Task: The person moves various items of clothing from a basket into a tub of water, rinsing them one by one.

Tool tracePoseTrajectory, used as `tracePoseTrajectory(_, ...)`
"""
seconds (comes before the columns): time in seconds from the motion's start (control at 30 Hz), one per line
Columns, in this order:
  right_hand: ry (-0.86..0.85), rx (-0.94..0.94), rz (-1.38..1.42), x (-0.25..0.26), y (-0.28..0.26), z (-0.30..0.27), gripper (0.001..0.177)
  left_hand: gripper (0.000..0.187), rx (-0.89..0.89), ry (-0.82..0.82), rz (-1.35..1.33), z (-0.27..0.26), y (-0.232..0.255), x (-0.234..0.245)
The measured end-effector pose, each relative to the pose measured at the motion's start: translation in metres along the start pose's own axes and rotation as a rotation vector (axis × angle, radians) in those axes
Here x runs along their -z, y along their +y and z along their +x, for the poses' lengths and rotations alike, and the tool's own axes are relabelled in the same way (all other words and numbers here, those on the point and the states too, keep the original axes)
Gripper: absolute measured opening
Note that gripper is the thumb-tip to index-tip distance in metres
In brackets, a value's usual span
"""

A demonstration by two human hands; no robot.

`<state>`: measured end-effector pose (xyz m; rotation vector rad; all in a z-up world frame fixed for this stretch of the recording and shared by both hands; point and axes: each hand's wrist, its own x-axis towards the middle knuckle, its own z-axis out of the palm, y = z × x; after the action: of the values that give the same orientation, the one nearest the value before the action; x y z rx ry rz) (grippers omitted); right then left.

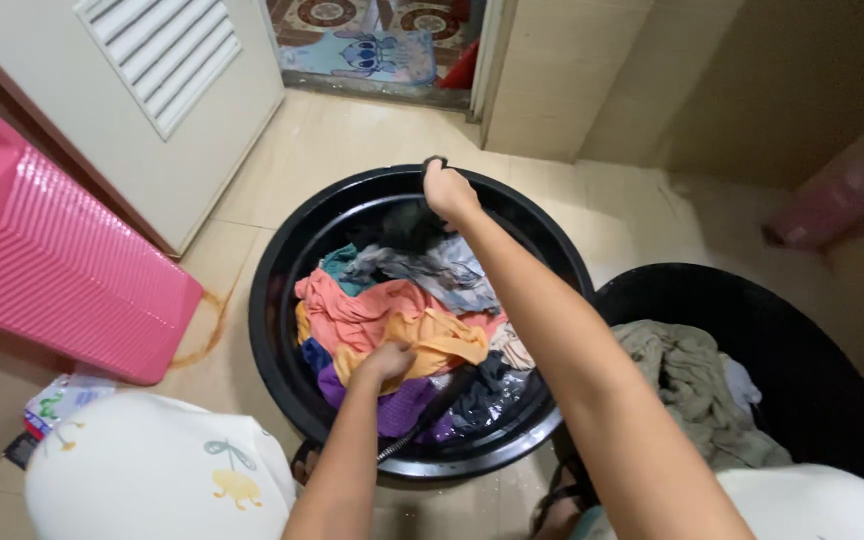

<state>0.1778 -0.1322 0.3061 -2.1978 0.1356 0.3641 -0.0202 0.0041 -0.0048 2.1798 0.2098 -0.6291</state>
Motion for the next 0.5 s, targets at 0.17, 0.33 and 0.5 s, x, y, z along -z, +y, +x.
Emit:
tracePoseTrajectory(0.17,-0.013,0.099,0.611,-0.028,0.012,0.057,0.062,0.042,-0.175,0.106,0.072,0.000,-0.003,-0.001)
tracePoseTrajectory(0.33,-0.066,0.662,1.003,0.021,-0.004,0.081,0.046,0.045,0.007,0.033,-0.022,-0.012,0.016,0.003)
tracePoseTrajectory(0.5,0.075,0.940,0.492,0.055,0.017,0.028,0.024,0.048,-0.042,0.057,0.097,-0.017,0.025,0.004)
